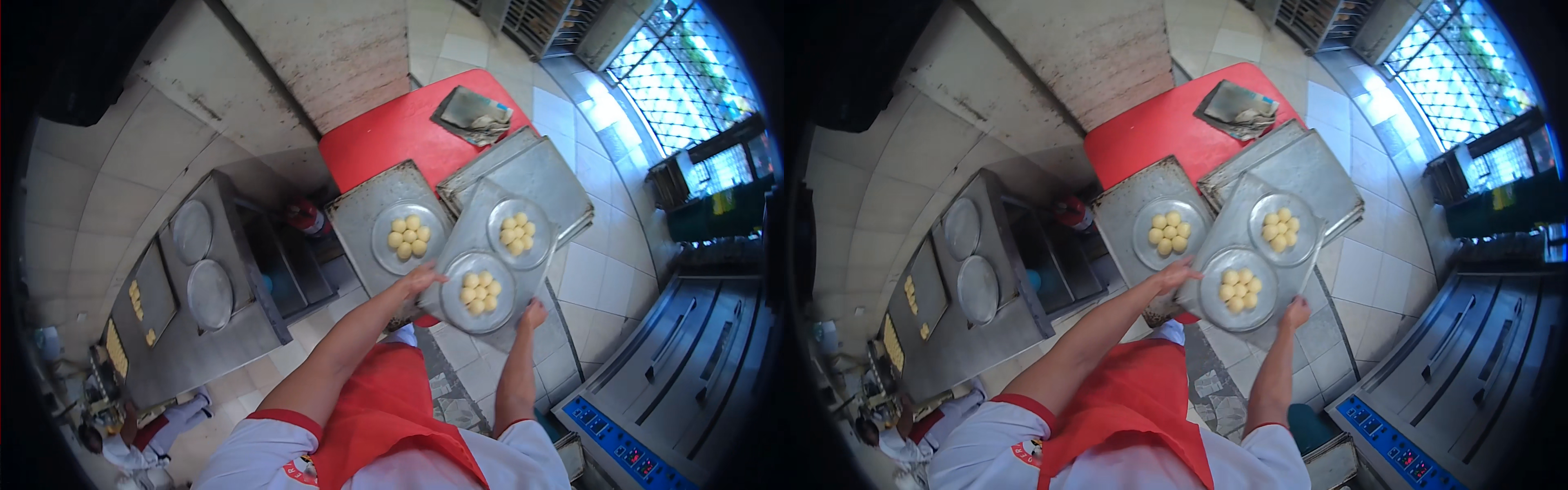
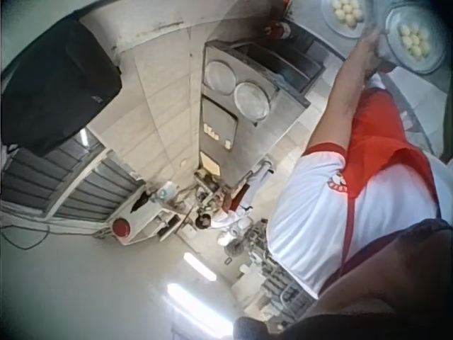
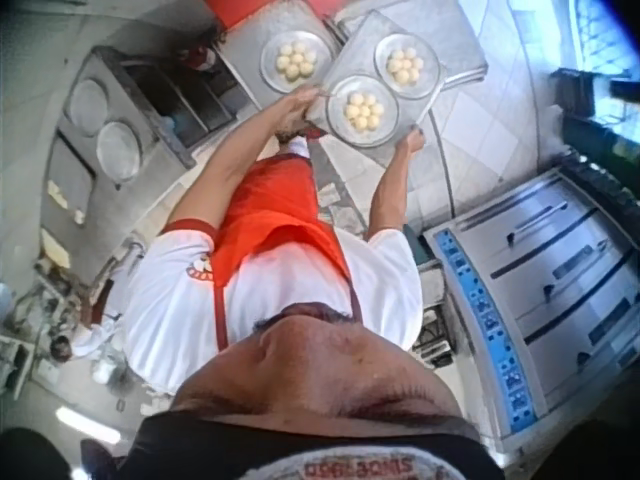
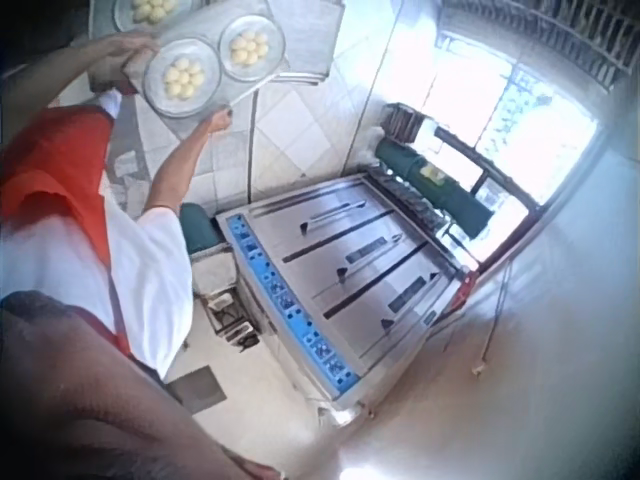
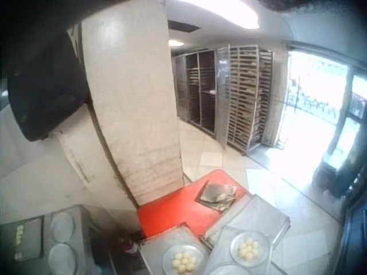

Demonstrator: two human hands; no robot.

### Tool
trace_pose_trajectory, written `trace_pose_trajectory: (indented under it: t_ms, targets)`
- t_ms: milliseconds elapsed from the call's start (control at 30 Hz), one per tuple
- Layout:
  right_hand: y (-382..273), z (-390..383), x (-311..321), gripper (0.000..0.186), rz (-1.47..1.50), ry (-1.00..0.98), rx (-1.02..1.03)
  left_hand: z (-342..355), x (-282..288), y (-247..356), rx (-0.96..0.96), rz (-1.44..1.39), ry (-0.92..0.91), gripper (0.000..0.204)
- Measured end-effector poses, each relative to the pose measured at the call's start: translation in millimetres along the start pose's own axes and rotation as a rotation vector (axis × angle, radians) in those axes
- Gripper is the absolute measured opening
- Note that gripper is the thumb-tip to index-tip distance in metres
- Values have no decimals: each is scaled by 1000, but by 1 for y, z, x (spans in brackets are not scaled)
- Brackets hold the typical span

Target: The person carries two trays of dough balls to a commercial oven, places them inside, then returns to a workstation to arrange pieces of dough onto round pans and rectangular trays by hand.

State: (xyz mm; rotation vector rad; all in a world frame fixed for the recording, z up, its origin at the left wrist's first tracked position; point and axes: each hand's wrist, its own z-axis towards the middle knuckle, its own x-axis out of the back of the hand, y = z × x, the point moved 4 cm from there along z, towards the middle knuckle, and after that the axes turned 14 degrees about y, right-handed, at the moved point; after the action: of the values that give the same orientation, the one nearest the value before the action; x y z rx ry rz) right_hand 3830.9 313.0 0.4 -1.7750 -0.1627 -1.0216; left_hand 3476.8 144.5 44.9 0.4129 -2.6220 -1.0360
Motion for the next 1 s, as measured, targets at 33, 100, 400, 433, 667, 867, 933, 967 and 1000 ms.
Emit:
trace_pose_trajectory:
  t_ms: [33, 100, 400, 433, 667, 867, 933, 967, 1000]
  targets:
    - [-14, 10, -13, 28, 48, -42, 107, -3, -1, -1, 38, -131, -30, 90]
    - [38, 137, -52, 35, -417, 173, 1055, -11, -20, 35, 94, -464, -422, 74]
    - [-111, -83, -70, 49, 118, -65, 718, -138, 48, -126, 158, -573, -159, 61]
    - [-121, -114, -62, 48, 188, -60, 760, -154, 60, -138, 153, -574, -114, 61]
    - [-124, -330, -54, 40, 321, -427, 750, -265, 139, -213, 108, -769, 135, 60]
    - [-121, -465, -1, 39, 265, -775, 996, -344, 161, -300, -114, -886, 227, 62]
    - [-104, -504, 16, 39, 258, -798, 1037, -369, 165, -342, -167, -732, 311, 64]
    - [-92, -516, 18, 38, 263, -806, 1038, -388, 166, -356, -133, -691, 350, 66]
    - [-73, -532, 21, 38, 265, -791, 1047, -405, 170, -373, -146, -693, 340, 66]
